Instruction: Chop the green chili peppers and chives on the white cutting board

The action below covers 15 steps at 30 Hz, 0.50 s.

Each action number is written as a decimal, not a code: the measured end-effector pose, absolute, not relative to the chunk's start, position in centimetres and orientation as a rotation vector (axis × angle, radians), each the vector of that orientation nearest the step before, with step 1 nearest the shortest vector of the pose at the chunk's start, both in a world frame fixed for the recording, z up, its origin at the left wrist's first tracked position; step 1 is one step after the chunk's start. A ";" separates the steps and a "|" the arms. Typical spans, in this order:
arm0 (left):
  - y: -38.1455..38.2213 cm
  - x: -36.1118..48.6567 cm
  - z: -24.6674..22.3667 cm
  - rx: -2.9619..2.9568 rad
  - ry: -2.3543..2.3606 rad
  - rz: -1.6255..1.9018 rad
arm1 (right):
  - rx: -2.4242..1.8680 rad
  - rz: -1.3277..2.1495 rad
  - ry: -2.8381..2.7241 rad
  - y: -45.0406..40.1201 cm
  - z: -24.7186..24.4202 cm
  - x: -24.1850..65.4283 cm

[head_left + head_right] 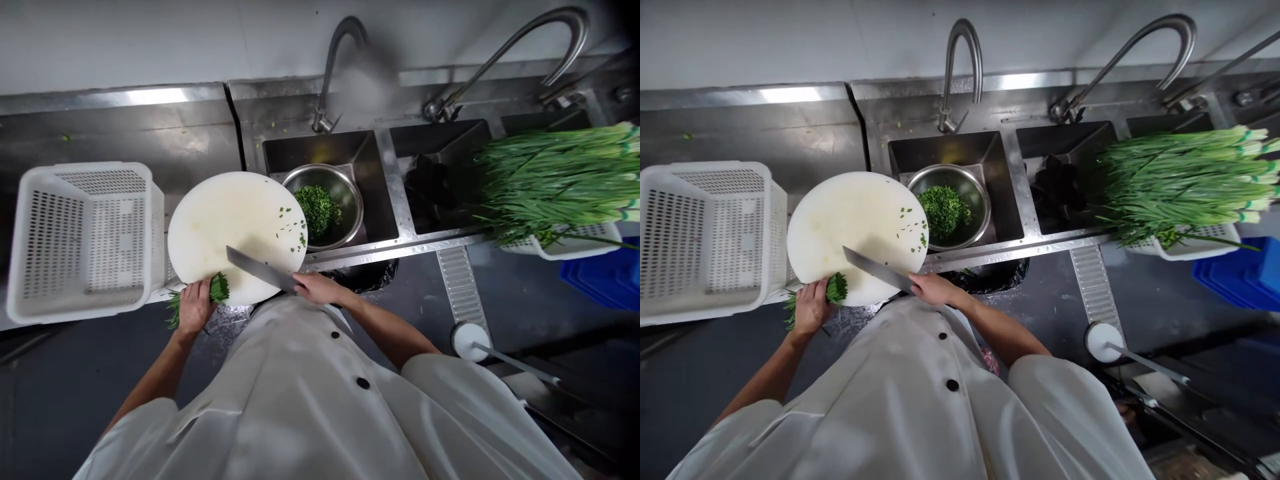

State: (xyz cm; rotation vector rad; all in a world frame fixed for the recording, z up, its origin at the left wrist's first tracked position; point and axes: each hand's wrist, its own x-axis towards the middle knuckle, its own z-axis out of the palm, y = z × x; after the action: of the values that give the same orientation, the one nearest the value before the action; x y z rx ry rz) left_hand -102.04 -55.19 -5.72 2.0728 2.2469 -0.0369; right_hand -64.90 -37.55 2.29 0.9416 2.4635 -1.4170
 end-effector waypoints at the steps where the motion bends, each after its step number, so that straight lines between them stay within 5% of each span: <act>1: -55.1 -101.9 -5.6 2.075 2.250 -0.059 | 0.976 -1.434 2.430 -36.6 2.1 -64.8; 10: -49.6 -97.6 -4.1 1.979 2.366 -0.199 | 1.419 -1.788 2.126 -20.4 0.5 -57.7; 15: -44.1 -94.2 -3.8 1.875 2.449 -0.144 | 1.770 -1.759 2.093 -18.3 -0.1 -56.2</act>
State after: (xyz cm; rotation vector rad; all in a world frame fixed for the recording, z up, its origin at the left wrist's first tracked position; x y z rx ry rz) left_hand -94.17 -44.12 -3.80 1.8745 2.4492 -0.1440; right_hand -56.17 -18.35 -0.10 1.7697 2.0927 -1.7590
